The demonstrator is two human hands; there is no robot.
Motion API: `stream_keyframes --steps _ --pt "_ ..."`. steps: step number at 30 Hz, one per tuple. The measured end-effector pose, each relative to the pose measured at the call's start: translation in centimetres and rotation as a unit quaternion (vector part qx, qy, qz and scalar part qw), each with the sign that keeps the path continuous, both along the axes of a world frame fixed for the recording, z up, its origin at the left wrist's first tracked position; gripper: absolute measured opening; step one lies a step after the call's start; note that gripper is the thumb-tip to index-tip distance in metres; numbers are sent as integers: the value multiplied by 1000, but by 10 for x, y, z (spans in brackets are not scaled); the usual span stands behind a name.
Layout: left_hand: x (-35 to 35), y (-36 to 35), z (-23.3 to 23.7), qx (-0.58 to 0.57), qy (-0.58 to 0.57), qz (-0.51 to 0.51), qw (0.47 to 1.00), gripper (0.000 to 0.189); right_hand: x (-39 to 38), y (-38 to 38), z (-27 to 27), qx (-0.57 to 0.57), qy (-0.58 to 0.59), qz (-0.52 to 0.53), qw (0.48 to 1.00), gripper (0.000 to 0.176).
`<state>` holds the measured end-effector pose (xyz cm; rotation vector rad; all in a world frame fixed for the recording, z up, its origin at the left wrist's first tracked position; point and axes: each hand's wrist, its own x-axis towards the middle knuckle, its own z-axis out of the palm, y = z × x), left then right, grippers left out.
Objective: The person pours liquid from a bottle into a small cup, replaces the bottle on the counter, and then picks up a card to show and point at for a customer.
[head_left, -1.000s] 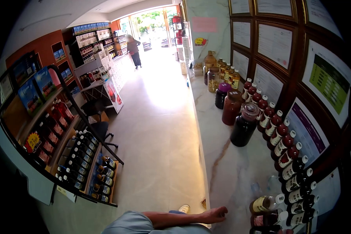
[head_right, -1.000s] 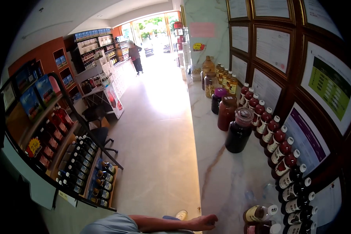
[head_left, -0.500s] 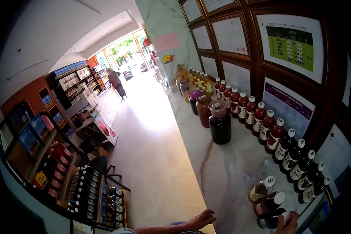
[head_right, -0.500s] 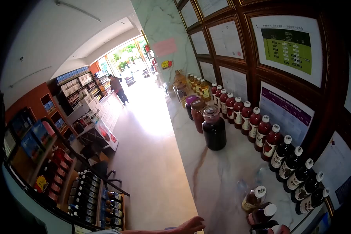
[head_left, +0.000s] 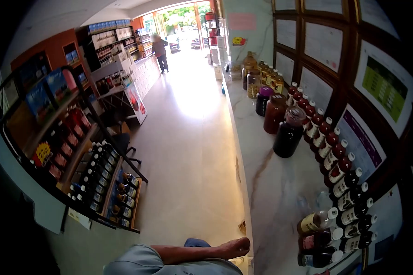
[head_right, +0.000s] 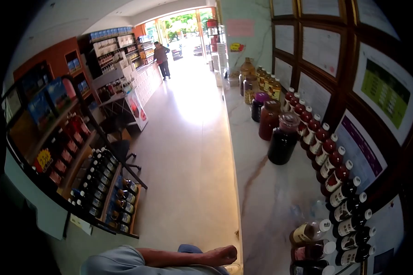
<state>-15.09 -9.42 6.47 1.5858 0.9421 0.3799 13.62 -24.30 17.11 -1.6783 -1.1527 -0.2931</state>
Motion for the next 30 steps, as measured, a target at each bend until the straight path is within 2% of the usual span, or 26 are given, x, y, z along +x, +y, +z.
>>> stream_keyframes --steps 4,6,8,9,10,12,14,16,17,23,27,30 --pt "-51 0 10 25 -39 35 998 23 -62 20 -4 -15 -30 36 999 24" --pt "-88 0 13 4 -67 77 995 23 -104 35 -4 -15 17 92 995 24" --pt "-132 -3 10 9 -81 113 990 22 -155 56 2 3 -62 121 991 25" --pt "-154 -6 2 42 -128 147 980 21 -183 65 7 -11 -66 148 987 23" --pt "-178 -9 -5 8 -139 174 975 23 -213 71 10 -25 -68 175 982 20" --pt "-234 -15 4 15 -38 190 981 30 -269 76 7 -76 -66 275 956 15" --pt "-284 -25 5 15 6 242 970 35 -337 89 3 -5 -63 397 916 16" --pt "-330 -39 2 -6 50 287 957 34 -388 96 25 -95 -68 560 820 21" --pt "-350 -49 -2 -4 64 316 947 34 -411 101 34 -95 -98 588 797 21" --pt "-433 -89 -29 -35 82 451 888 33 -498 137 50 -79 -111 693 708 26" --pt "-447 -95 -37 -9 -16 534 845 21 -534 159 54 -53 -126 728 672 31" --pt "-441 -74 -23 -6 -130 568 813 21 -545 176 53 -61 -135 736 661 34"
